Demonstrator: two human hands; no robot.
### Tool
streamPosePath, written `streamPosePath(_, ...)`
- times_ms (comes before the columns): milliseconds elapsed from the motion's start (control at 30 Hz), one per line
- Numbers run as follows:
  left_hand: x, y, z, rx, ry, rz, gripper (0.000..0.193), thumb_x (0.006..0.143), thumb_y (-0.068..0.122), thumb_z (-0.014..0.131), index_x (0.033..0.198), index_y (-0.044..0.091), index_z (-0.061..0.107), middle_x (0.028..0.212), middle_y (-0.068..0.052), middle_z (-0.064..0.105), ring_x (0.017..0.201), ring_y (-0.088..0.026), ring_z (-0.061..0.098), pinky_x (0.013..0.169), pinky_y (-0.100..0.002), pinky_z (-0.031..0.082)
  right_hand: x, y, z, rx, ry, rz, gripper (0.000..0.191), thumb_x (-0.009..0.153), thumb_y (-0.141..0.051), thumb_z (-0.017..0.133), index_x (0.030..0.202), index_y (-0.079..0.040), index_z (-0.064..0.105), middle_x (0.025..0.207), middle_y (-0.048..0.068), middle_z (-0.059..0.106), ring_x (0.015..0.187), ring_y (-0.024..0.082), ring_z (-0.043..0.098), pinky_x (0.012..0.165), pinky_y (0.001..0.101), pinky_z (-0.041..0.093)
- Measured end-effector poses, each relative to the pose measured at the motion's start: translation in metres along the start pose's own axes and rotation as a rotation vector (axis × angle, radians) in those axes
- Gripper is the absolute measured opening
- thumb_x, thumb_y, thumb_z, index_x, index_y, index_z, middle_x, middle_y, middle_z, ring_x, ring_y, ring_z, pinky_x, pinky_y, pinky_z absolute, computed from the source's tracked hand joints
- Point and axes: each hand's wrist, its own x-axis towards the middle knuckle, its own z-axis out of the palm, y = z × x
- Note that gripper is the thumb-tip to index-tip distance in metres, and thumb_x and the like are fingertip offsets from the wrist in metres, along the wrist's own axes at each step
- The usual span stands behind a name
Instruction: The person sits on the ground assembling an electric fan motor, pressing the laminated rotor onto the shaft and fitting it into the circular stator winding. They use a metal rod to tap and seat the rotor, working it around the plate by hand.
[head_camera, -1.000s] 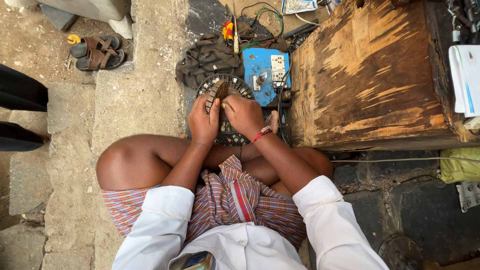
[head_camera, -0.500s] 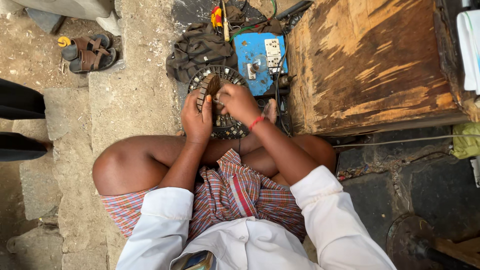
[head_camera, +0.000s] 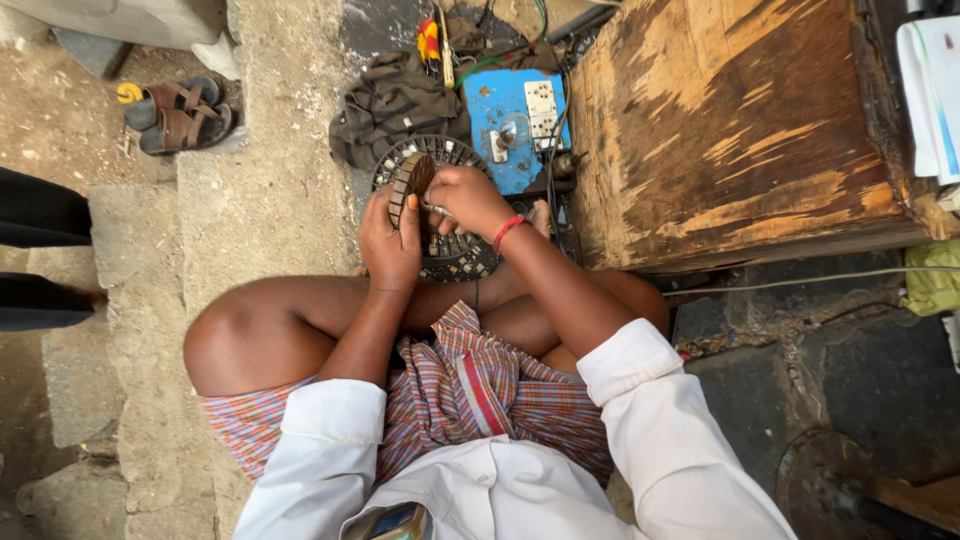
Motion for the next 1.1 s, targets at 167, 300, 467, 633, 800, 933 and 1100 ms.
streamPosePath(167,0.001,0.0,0.001,0.016,0.035,0.051,0.025,0.106,0.021,0.064,0.117,-0.001,0.065,0.111,-0.019,0.069,0.101,-0.038,0.069,0.087,-0.045,0.054,-0.018,0.009,0.007,-0.604,0.377,-0.723,0.015,0.091,-0.02,0.069,0.085,-0.007,0.068,0.076,0.014,0.07,0.069,0.035,0.069,0.061,0.047,0.052)
streamPosePath(300,-0.001,0.001,0.002,0.007,0.024,0.025,0.024,0.105,0.021,0.064,0.117,0.001,0.065,0.111,-0.018,0.07,0.1,-0.037,0.07,0.086,-0.044,0.055,-0.022,0.023,0.006,-0.694,0.348,-0.89,0.015,0.095,-0.018,0.067,0.087,-0.006,0.066,0.076,0.013,0.069,0.071,0.035,0.069,0.063,0.0469,0.053)
streamPosePath(467,0.0,0.003,0.002,0.012,0.003,-0.013,0.023,0.105,0.021,0.065,0.116,0.001,0.065,0.109,-0.018,0.07,0.098,-0.037,0.07,0.084,-0.044,0.054,0.011,0.021,-0.01,0.156,-0.153,0.047,0.019,0.092,-0.023,0.062,0.095,-0.007,0.07,0.075,0.009,0.075,0.059,0.019,0.071,0.045,0.0313,0.049)
streamPosePath(633,0.002,-0.002,0.0,-0.037,-0.018,-0.032,0.026,0.106,0.024,0.063,0.119,0.001,0.065,0.107,-0.017,0.069,0.097,-0.035,0.07,0.084,-0.043,0.055,0.014,0.03,-0.009,0.331,-0.163,0.045,0.024,0.097,-0.025,0.062,0.1,-0.002,0.069,0.077,0.011,0.074,0.059,0.016,0.071,0.046,0.0263,0.051)
streamPosePath(800,0.0,-0.006,0.0,-0.032,-0.031,-0.011,0.028,0.106,0.026,0.063,0.119,0.001,0.065,0.11,-0.016,0.07,0.1,-0.033,0.071,0.086,-0.042,0.055,0.004,0.045,-0.007,0.437,-0.194,0.059,0.024,0.099,-0.023,0.062,0.109,-0.001,0.065,0.089,0.009,0.074,0.071,0.015,0.073,0.058,0.0252,0.056)
streamPosePath(933,0.003,0.0,0.001,-0.037,-0.051,-0.096,0.03,0.105,0.028,0.064,0.121,0.002,0.066,0.11,-0.016,0.071,0.1,-0.032,0.072,0.086,-0.041,0.055,0.005,0.052,-0.008,0.396,-0.19,-0.076,0.027,0.095,-0.013,0.066,0.117,0.001,0.066,0.097,0.009,0.074,0.08,0.014,0.072,0.067,0.026,0.058)
streamPosePath(1100,0.013,0.002,0.0,-0.103,-0.059,0.012,0.032,0.103,0.022,0.066,0.126,-0.001,0.063,0.118,-0.019,0.069,0.108,-0.034,0.07,0.092,-0.04,0.054,0.012,0.054,-0.009,0.215,-0.064,-0.302,0.029,0.092,-0.007,0.067,0.119,0.002,0.067,0.1,0.009,0.076,0.085,0.014,0.072,0.075,0.0294,0.06)
